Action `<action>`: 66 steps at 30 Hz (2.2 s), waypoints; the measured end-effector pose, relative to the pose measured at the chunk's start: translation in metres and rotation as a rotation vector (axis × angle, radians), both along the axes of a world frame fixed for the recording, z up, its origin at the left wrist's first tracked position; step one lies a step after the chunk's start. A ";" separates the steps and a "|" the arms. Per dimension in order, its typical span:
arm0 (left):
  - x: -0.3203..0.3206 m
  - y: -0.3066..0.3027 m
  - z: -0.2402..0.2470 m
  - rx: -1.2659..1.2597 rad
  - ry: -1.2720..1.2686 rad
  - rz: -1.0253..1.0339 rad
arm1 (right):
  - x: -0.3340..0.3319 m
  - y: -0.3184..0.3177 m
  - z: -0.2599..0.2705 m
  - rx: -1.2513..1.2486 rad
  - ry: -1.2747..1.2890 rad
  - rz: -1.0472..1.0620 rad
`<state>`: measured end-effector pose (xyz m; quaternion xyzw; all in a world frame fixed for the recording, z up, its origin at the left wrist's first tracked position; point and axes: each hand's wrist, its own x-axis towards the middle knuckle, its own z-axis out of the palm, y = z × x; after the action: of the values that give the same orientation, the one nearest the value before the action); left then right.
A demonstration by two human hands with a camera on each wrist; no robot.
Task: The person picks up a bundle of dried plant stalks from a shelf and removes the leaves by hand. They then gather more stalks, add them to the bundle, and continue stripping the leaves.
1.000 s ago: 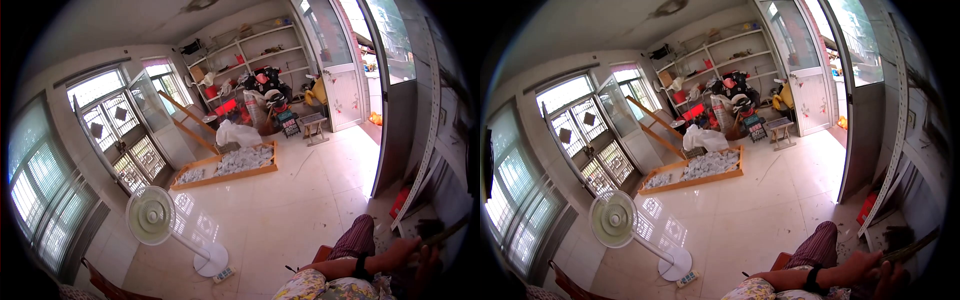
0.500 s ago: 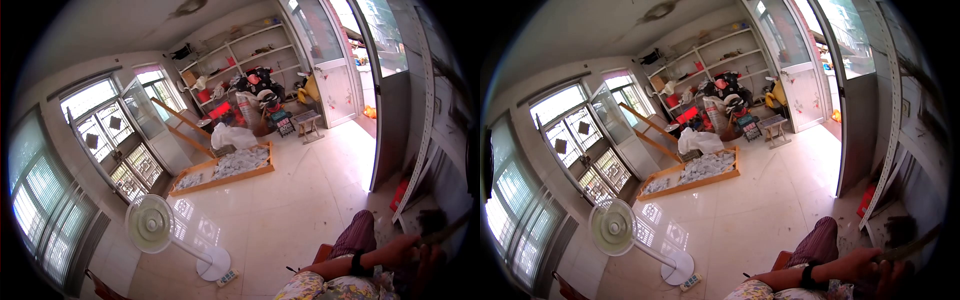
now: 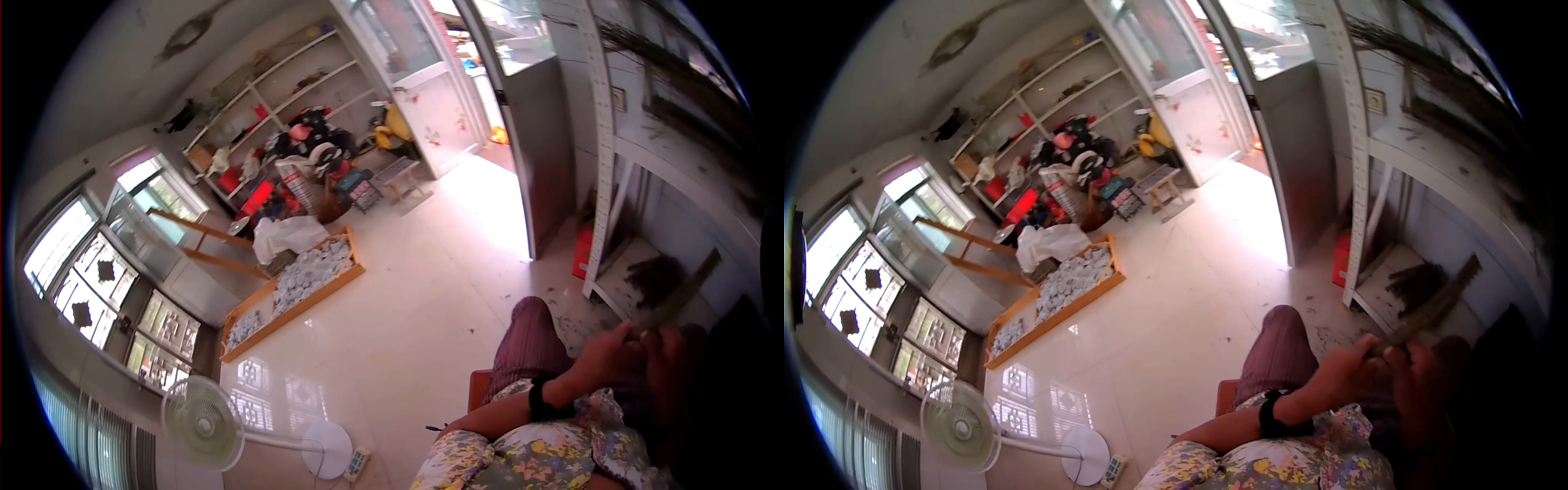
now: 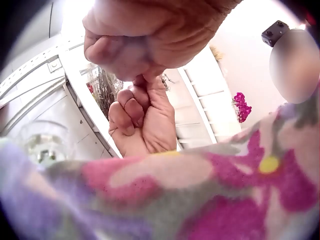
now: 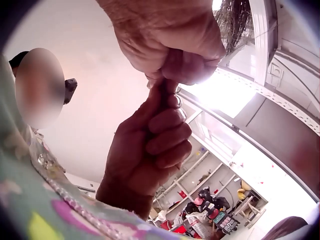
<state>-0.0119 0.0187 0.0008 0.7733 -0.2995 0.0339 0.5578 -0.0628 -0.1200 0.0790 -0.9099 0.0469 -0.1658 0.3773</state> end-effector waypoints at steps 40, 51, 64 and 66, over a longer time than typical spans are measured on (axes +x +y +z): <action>0.002 -0.006 0.031 0.571 -0.618 0.318 | 0.031 -0.016 -0.055 0.458 -0.221 0.348; -0.007 -0.012 0.031 0.529 -0.523 0.159 | 0.036 -0.017 -0.064 0.705 -0.107 0.298; 0.008 0.013 0.040 0.372 -0.790 0.123 | 0.046 -0.049 -0.087 0.881 0.342 0.675; 0.002 0.010 0.048 0.523 -0.879 0.013 | 0.046 -0.047 -0.092 0.824 0.253 0.764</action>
<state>-0.0101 0.0288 0.0489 0.8017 -0.4992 0.2833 0.1669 -0.0169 -0.1666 -0.0129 -0.6530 -0.1796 0.1245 0.7252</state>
